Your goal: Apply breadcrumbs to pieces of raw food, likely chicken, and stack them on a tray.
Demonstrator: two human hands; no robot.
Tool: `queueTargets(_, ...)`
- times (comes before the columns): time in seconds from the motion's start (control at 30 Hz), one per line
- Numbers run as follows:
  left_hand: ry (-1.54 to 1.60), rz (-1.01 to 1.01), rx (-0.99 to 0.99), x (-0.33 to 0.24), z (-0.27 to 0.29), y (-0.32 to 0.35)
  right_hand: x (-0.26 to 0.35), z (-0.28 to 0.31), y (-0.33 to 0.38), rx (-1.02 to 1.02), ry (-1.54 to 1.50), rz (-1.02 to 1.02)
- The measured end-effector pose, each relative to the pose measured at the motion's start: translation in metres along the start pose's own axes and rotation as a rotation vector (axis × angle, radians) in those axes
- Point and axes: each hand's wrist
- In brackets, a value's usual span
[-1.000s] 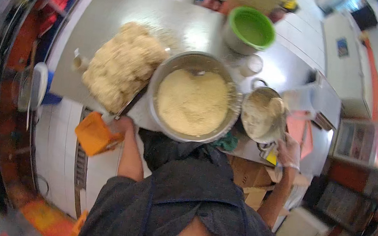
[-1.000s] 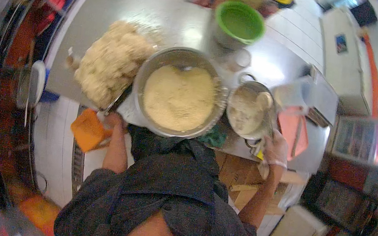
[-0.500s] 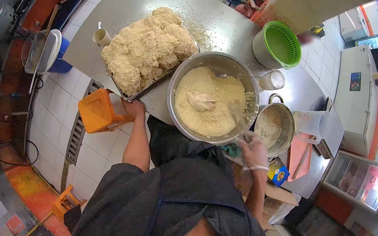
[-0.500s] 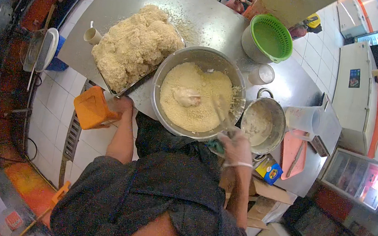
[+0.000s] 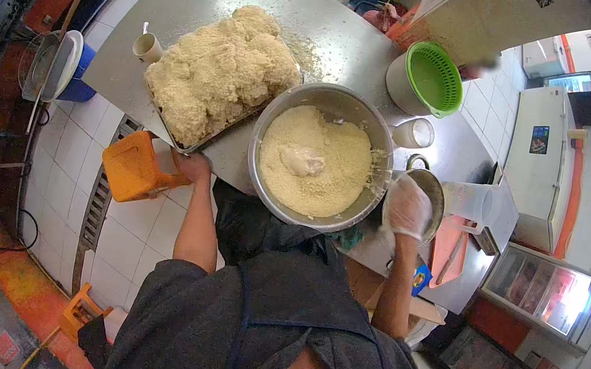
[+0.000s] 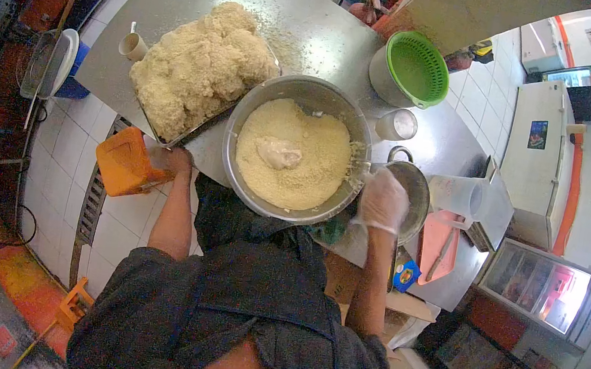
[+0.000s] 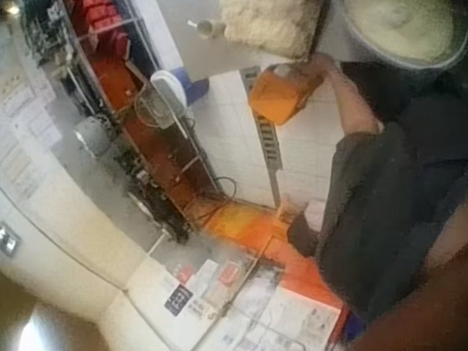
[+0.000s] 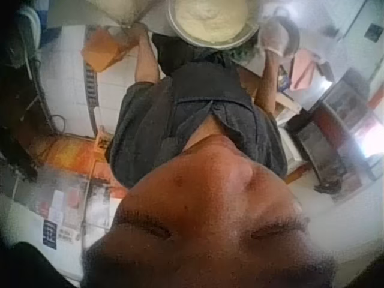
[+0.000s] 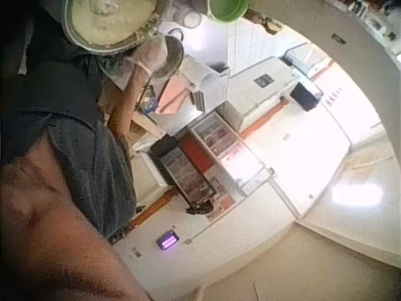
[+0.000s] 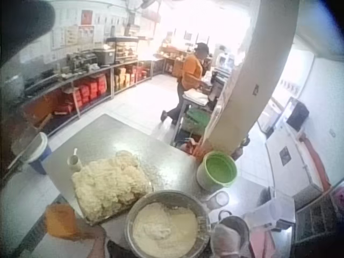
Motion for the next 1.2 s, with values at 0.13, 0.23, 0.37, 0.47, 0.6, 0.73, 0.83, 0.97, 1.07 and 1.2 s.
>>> queueTargets(0.13,0.142,0.011,0.147,-0.054,0.024,0.028,0.014,-0.062,-0.081,0.157,0.104,0.101)
queueTargets(0.23,0.111,0.093,0.184,-0.091,0.035,0.042,0.024,-0.102,-0.107,0.364,0.152,0.049)
queueTargets(0.37,0.148,-0.018,0.074,-0.083,0.033,0.042,0.01,-0.121,-0.123,0.632,-0.259,-0.115)
queueTargets(0.47,0.239,0.05,0.052,-0.125,0.067,0.054,0.043,-0.091,-0.102,0.784,-1.068,-0.031)
queueTargets(0.6,0.218,-0.033,0.028,-0.102,0.06,0.05,0.056,-0.075,-0.095,0.647,-0.807,-0.033)
queueTargets(0.73,0.208,0.001,0.018,-0.099,0.05,0.044,0.061,-0.08,-0.055,0.619,0.271,0.103)
queueTargets(0.83,0.125,0.044,0.086,-0.096,0.04,0.042,0.057,-0.139,0.009,0.359,0.362,0.198)
queueTargets(0.97,0.089,0.09,0.091,-0.073,0.021,0.036,0.03,-0.168,-0.031,0.438,0.343,0.078)
queueTargets(1.07,0.224,0.049,-0.03,-0.085,0.037,0.044,0.04,-0.114,-0.057,0.731,-0.083,0.04)
queueTargets(1.2,0.228,0.05,0.114,-0.115,0.065,0.05,0.073,-0.072,-0.076,0.68,-0.181,0.357)
Point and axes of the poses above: each hand's wrist, its own y-axis away from the middle knuckle, its own z-axis out of the back of the hand, x = y × z, and after that the axes turned 13 degrees about x, right-handed
